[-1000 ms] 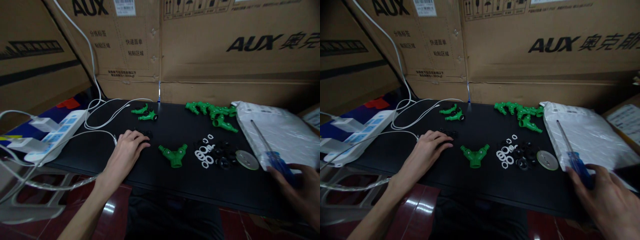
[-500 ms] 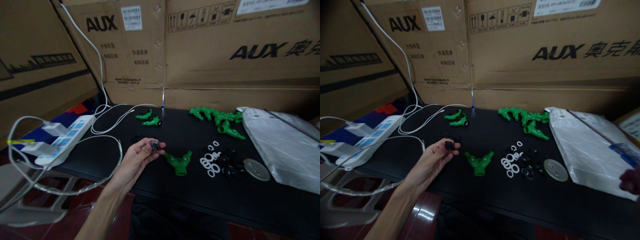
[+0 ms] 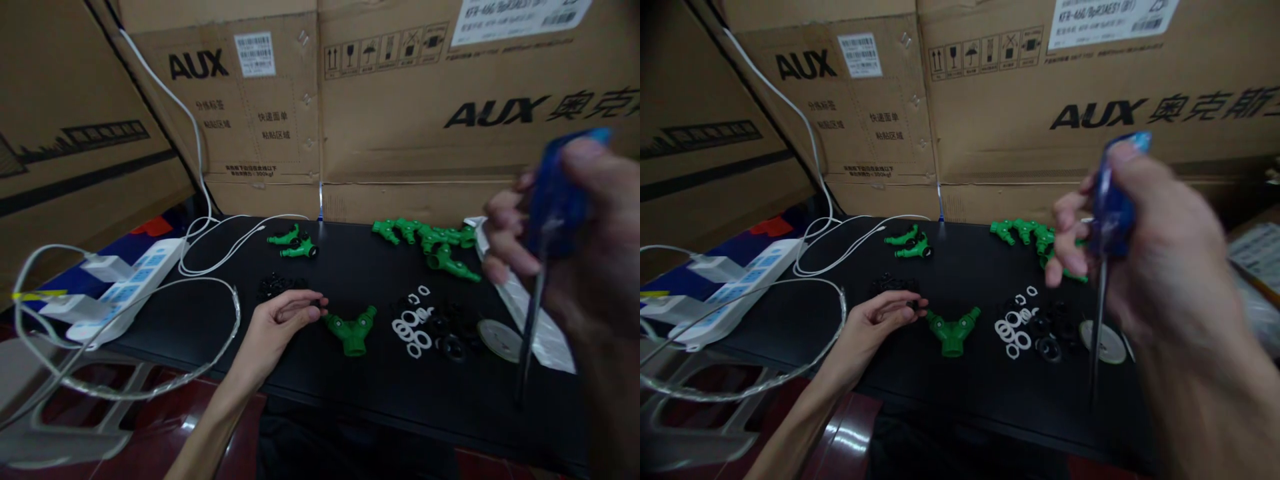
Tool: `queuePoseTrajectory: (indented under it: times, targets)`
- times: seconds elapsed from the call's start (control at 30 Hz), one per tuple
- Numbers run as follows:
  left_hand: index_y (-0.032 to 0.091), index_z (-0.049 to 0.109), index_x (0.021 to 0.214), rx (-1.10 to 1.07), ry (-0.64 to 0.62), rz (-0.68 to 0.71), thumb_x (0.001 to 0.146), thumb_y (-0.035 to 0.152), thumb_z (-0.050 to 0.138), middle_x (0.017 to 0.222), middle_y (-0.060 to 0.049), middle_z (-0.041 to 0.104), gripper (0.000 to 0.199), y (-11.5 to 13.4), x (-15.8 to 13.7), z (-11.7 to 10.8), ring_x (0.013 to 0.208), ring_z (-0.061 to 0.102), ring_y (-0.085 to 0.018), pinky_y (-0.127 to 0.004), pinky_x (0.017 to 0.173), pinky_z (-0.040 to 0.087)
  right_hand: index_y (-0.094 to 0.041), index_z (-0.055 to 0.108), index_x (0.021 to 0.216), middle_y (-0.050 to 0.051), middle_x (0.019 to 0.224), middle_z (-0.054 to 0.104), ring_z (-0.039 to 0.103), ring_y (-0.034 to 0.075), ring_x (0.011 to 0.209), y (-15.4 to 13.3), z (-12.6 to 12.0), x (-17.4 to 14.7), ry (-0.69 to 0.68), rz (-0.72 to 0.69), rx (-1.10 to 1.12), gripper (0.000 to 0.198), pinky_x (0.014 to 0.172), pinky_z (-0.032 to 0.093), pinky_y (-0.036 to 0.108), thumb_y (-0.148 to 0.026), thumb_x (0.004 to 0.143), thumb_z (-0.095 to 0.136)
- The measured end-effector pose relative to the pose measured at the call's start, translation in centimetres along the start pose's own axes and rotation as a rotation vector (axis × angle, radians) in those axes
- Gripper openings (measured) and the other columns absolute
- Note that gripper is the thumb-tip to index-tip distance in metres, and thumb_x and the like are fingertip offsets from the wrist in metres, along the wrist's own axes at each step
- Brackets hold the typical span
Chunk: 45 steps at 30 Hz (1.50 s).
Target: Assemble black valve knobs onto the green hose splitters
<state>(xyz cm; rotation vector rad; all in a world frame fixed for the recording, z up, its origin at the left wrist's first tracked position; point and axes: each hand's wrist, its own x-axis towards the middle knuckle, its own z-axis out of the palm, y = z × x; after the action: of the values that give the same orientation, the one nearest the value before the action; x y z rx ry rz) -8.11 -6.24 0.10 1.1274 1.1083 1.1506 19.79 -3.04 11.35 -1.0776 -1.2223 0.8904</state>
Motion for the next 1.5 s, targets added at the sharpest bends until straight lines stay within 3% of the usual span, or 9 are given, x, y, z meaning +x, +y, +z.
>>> queuePoseTrajectory:
  times: [0.1,0.2,0.33,0.43,0.6,0.83,1.07,1.3,1.5]
  targets:
    - [0.022,0.079,0.105,0.043,-0.020,-0.021,0.079,0.029,0.081,0.102,-0.005,0.083,0.027,-0.3,0.0,-0.2,0.102,0.077,-0.022,-0.035,0.097,0.057,-0.024,0.047,0.082,-0.011,0.057,0.044,0.029,0.002,0.027,1.1,3.0,-2.3,-0.310,0.338,0.098,0.037,0.023,0.036,0.017,-0.053,0.087,0.069]
    - [0.023,0.078,0.110,0.149,-0.038,-0.032,0.083,0.032,0.078,0.102,-0.005,0.083,0.028,-0.5,-0.1,-0.2,0.100,0.076,-0.023,-0.034,0.092,0.057,-0.026,0.052,0.110,-0.015,0.048,0.039,0.034,0.006,0.024,3.6,4.7,-4.9,-0.561,0.601,-0.012,0.042,0.021,0.034,0.016,-0.053,0.085,0.072]
    - [0.026,0.075,0.117,0.428,-0.052,0.133,0.094,0.035,0.067,0.108,-0.004,0.078,0.026,-0.2,-0.6,-0.1,0.100,0.072,-0.021,-0.030,0.087,0.056,-0.028,0.045,0.137,-0.012,0.059,0.050,0.041,0.006,0.024,5.9,6.0,-7.1,-0.605,0.777,-0.246,0.049,0.021,0.030,0.013,-0.036,0.093,0.064]
    - [0.030,0.072,0.124,0.629,-0.093,0.274,0.101,0.032,0.058,0.113,-0.003,0.072,0.027,-0.1,-0.8,0.1,0.106,0.068,-0.019,-0.029,0.089,0.053,-0.028,0.047,0.140,-0.008,0.068,0.055,0.041,0.004,0.025,6.7,6.4,-7.7,-0.589,0.766,-0.338,0.048,0.021,0.030,0.013,-0.030,0.095,0.062]
    - [0.026,0.070,0.124,0.743,-0.149,0.413,0.101,0.021,0.058,0.114,-0.003,0.070,0.026,-1.1,-0.7,0.2,0.103,0.067,-0.017,-0.028,0.092,0.053,-0.023,0.050,0.137,-0.009,0.064,0.049,0.039,0.003,0.026,7.7,6.3,-8.1,-0.569,0.783,-0.332,0.041,0.022,0.029,0.013,-0.027,0.097,0.059]
    - [0.022,0.070,0.119,0.829,-0.059,0.616,0.093,0.019,0.070,0.110,-0.004,0.073,0.026,-2.3,-0.7,1.1,0.103,0.068,-0.019,-0.033,0.092,0.057,-0.019,0.055,0.121,-0.012,0.058,0.042,0.037,0.003,0.025,8.3,6.5,-8.6,-0.562,0.754,-0.302,0.025,0.023,0.029,0.013,-0.028,0.098,0.057]
    - [0.019,0.067,0.101,0.781,0.009,0.555,0.085,0.017,0.079,0.108,-0.005,0.073,0.020,-2.3,-1.2,1.7,0.102,0.071,-0.019,-0.034,0.090,0.059,-0.020,0.053,0.125,-0.013,0.052,0.041,0.037,0.004,0.026,8.8,6.3,-9.2,-0.572,0.716,-0.222,0.033,0.024,0.029,0.012,-0.034,0.096,0.059]
    - [0.022,0.065,0.092,0.765,-0.016,0.348,0.084,0.014,0.079,0.103,0.000,0.074,0.018,-1.2,-1.3,1.7,0.094,0.071,-0.018,-0.032,0.081,0.056,-0.018,0.055,0.124,-0.013,0.043,0.038,0.038,0.007,0.027,7.9,6.8,-9.3,-0.462,0.640,-0.226,0.037,0.025,0.027,0.011,-0.042,0.097,0.057]
    - [0.027,0.069,0.113,0.763,-0.059,0.285,0.080,0.018,0.084,0.102,0.004,0.073,0.037,-0.8,-1.1,1.4,0.092,0.067,-0.016,-0.028,0.083,0.053,-0.016,0.062,0.106,-0.010,0.052,0.042,0.040,0.006,0.025,7.8,7.8,-8.5,-0.445,0.637,-0.273,0.027,0.023,0.029,0.014,-0.041,0.097,0.055]
